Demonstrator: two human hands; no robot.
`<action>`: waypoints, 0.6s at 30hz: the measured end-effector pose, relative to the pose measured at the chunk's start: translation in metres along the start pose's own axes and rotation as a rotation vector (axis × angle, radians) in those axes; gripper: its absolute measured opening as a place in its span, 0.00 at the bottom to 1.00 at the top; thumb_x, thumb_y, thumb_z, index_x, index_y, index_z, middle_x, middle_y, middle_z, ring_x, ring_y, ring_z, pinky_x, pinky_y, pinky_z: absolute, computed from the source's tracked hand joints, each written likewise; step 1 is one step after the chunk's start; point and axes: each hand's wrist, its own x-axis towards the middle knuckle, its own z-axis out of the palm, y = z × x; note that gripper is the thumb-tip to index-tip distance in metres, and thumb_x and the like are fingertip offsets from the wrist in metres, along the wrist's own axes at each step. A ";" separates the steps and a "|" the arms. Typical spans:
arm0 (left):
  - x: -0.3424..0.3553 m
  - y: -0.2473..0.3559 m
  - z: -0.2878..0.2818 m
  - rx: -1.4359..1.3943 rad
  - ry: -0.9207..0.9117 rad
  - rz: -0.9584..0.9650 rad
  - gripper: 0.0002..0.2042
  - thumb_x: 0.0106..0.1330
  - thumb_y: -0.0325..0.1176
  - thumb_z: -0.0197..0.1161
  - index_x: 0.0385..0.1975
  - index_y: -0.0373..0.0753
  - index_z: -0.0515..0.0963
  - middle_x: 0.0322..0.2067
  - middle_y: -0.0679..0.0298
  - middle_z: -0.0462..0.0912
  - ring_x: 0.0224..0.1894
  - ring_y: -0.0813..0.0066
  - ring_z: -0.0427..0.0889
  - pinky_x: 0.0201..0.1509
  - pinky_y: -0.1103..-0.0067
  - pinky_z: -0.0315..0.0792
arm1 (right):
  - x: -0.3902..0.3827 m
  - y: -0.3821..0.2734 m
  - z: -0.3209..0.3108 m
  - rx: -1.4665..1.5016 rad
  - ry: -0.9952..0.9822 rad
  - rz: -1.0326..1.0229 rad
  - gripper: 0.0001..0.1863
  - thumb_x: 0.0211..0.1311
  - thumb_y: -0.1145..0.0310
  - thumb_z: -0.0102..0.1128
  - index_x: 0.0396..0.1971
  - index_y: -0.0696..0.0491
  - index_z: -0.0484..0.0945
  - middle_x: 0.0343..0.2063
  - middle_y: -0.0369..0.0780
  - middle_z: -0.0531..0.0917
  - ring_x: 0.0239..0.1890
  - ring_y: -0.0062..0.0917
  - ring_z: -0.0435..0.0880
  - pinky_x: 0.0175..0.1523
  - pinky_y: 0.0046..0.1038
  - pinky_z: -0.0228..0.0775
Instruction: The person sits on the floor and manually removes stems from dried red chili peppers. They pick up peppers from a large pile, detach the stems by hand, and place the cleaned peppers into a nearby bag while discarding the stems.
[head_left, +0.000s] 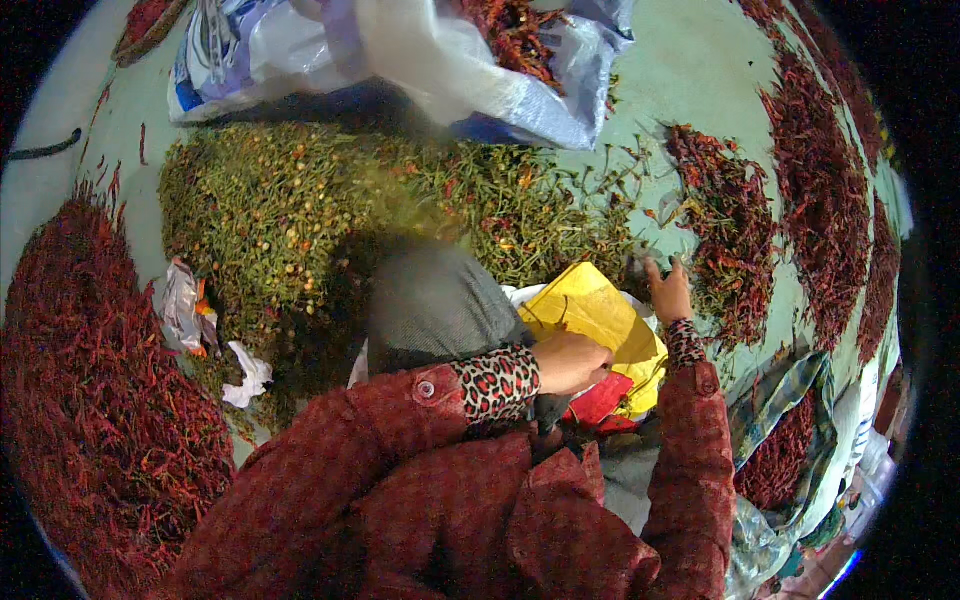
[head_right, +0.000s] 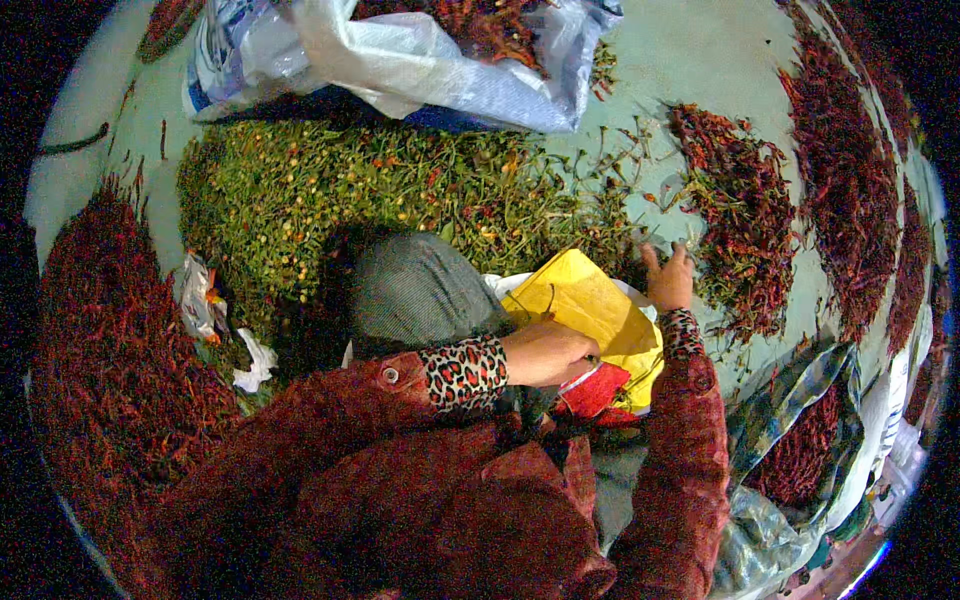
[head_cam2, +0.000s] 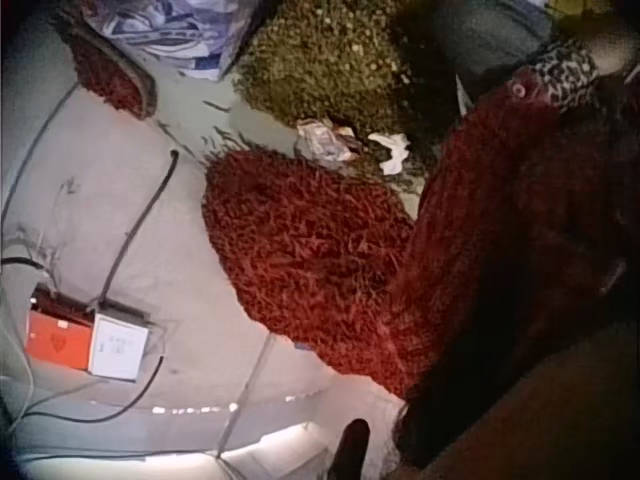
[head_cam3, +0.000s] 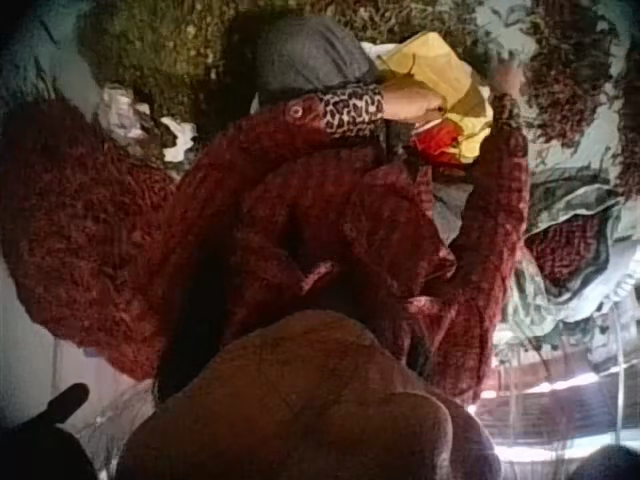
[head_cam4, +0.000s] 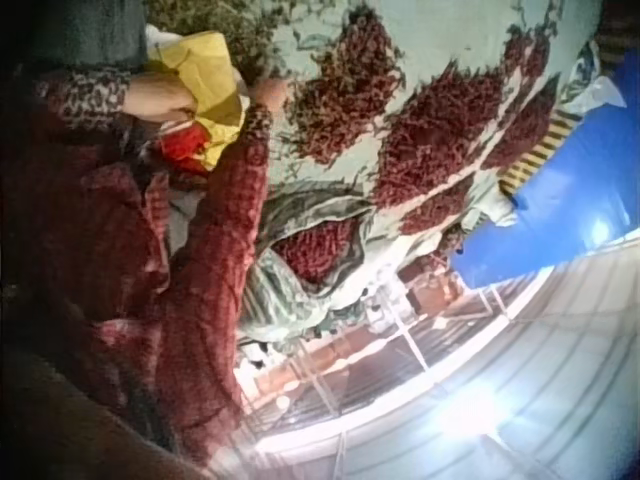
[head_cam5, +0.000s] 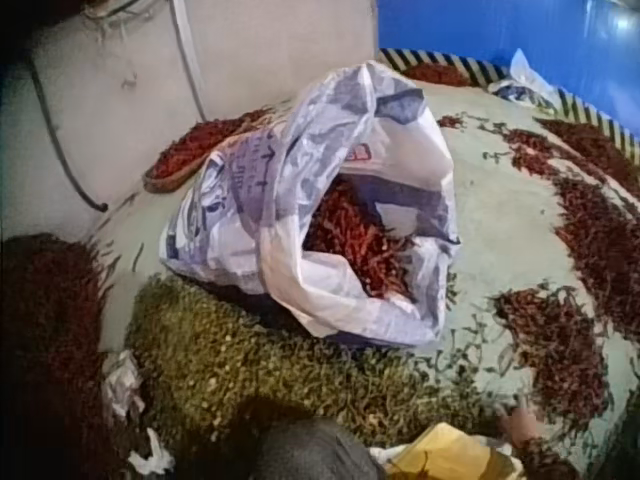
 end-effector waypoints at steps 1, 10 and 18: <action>0.001 0.003 0.000 -0.005 -0.028 -0.011 0.10 0.55 0.37 0.48 0.28 0.35 0.70 0.24 0.51 0.74 0.29 0.53 0.74 0.32 0.66 0.67 | -0.004 -0.007 0.002 -0.029 0.007 -0.061 0.38 0.49 0.42 0.48 0.50 0.61 0.59 0.46 0.56 0.63 0.47 0.48 0.65 0.50 0.38 0.60; -0.008 -0.008 0.019 0.092 -0.326 0.083 0.14 0.51 0.36 0.48 0.37 0.37 0.69 0.32 0.53 0.75 0.35 0.54 0.74 0.41 0.66 0.68 | -0.008 -0.188 0.035 0.149 -0.191 -0.298 0.34 0.50 0.56 0.54 0.52 0.58 0.55 0.47 0.57 0.60 0.47 0.48 0.64 0.48 0.37 0.62; -0.006 -0.011 0.039 -0.744 0.030 0.210 0.16 0.61 0.37 0.41 0.45 0.39 0.66 0.45 0.58 0.68 0.47 0.63 0.67 0.51 0.70 0.60 | 0.004 -0.253 0.059 0.322 -0.243 -0.683 0.27 0.52 0.65 0.49 0.50 0.62 0.56 0.48 0.56 0.62 0.52 0.45 0.61 0.54 0.35 0.56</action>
